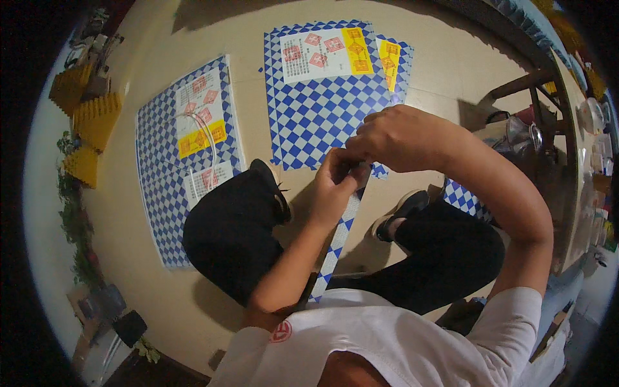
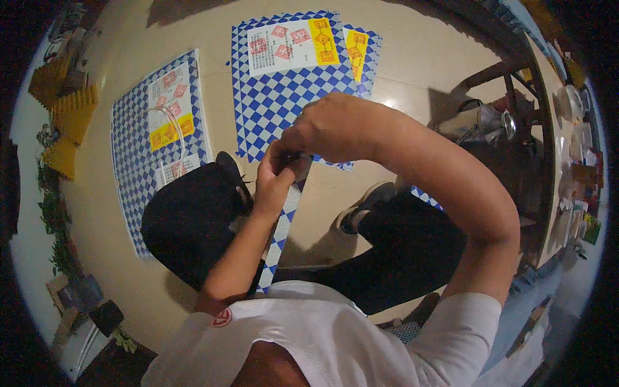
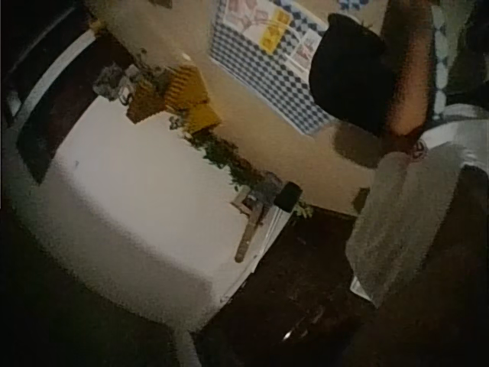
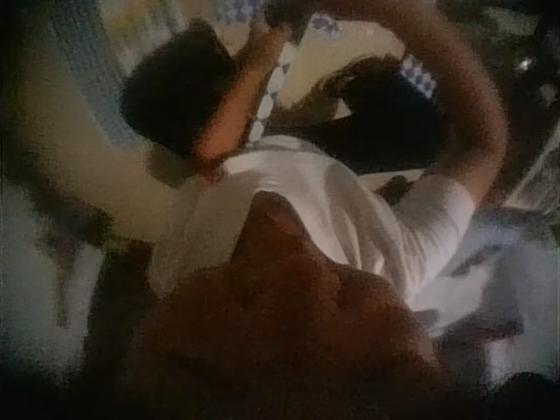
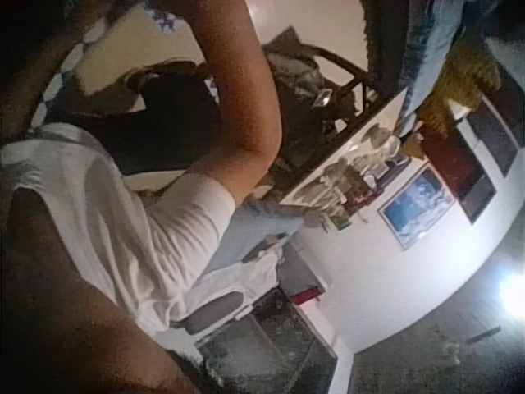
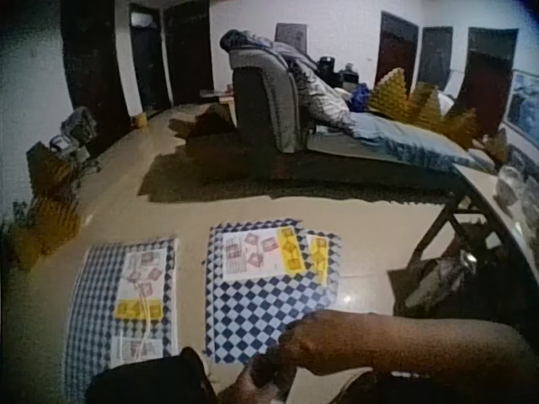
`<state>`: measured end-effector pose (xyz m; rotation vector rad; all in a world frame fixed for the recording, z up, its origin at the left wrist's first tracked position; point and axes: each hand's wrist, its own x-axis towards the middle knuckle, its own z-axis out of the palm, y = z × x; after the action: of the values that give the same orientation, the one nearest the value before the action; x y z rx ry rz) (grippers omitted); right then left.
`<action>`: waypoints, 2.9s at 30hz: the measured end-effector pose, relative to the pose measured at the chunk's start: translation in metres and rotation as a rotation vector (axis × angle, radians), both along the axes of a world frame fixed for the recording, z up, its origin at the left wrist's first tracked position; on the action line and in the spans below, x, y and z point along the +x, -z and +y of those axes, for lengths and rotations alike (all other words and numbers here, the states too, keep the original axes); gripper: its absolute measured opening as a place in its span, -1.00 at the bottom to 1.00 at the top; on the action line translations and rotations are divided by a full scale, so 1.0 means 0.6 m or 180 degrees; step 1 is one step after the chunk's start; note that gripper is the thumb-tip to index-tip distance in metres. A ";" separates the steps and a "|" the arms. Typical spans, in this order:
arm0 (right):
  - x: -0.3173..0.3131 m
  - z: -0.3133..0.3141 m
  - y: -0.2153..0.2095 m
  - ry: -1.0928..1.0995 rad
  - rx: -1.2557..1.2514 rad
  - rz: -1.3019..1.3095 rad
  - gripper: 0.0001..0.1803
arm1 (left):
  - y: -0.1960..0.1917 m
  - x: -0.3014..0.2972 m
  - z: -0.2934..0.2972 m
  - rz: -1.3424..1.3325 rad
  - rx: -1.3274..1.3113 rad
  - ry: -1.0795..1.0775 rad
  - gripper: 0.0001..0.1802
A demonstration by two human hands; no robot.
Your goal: The person assembles a flat-packed cardboard box by folding the flaps and securing them with adhesive tape. They repeatedly fold edges, apply tape to seal seams, and adjust the box shape until it is fully formed.
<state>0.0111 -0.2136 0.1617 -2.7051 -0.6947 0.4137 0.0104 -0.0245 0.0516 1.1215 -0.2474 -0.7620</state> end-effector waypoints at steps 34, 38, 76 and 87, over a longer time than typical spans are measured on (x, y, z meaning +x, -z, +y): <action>-0.053 0.003 0.212 0.1717 0.3041 0.1143 -0.36 | 0.024 0.007 0.003 -0.1615 0.0469 0.0167 -0.57; -0.073 0.028 0.298 0.2405 0.2673 0.0625 -0.48 | 0.018 0.013 -0.002 -0.1225 0.0118 0.0463 -0.69; -0.198 0.187 0.220 0.4726 0.4616 0.0695 -0.40 | -0.002 0.002 0.022 -0.0872 -0.0024 0.0397 -0.64; -0.185 0.043 -0.013 0.2720 0.5069 0.1682 -0.29 | -0.116 -0.086 -0.034 -0.2516 -0.0806 -0.0376 -0.21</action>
<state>-0.1000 -0.1879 0.1698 -1.0641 0.2974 0.1593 -0.0411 -0.0449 0.1211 1.1366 -0.9063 -0.1407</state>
